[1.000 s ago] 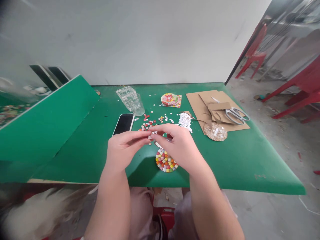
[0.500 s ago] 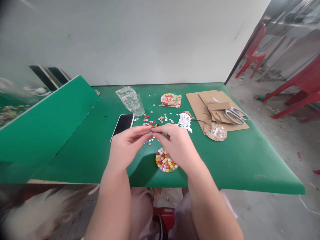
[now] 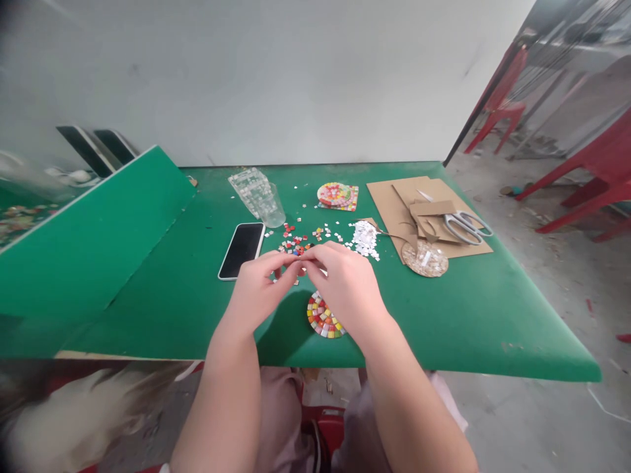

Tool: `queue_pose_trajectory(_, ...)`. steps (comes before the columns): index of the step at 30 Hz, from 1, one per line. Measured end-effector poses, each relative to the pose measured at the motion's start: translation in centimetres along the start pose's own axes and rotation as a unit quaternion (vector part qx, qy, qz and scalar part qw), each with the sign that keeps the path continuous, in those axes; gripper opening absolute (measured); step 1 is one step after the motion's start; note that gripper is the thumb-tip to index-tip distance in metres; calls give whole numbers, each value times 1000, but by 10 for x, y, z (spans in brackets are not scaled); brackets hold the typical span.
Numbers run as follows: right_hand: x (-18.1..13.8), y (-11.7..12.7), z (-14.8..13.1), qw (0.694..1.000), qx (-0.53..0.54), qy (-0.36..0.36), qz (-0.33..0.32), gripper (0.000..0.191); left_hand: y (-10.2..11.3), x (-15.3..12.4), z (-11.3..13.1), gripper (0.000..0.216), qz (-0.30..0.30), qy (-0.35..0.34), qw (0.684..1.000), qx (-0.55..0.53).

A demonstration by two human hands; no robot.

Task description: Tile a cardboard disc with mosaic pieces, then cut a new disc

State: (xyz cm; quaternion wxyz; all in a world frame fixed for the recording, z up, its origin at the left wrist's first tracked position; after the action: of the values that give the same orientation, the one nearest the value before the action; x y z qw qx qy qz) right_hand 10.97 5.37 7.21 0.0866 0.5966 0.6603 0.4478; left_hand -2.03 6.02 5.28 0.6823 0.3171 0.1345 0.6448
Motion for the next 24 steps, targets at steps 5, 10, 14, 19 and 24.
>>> queue_pose_trajectory(5,1,-7,-5,994,-101,17,33,11,-2,1,-8,18,47,40,997,-50)
queue_pose_trajectory(10,0,-10,-15,980,-161,74,86,18,-7,8,-31,14,83,152,958,-229)
queue_pose_trajectory(14,-8,20,-19,976,-99,79,180,17,15,7,-62,12,222,229,870,-376)
queue_pose_trajectory(19,-18,53,11,974,-25,-15,224,16,20,11,-68,19,209,206,855,-428)
queue_pose_trajectory(24,-31,63,48,974,-15,-29,224,21,5,14,-63,21,182,209,864,-420)
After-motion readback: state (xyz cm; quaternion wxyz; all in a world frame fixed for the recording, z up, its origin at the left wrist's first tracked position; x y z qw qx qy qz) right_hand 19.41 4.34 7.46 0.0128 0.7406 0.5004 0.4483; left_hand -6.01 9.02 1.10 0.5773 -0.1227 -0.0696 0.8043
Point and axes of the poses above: each hand's wrist, its own x-axis towards the middle knuckle, its own y-axis out of the back of the hand, z = x × y, the point moved 6 cm from there along x, towards the middle knuckle, and after that the axes turned 8 degrees about y, right-handed, at the moved point
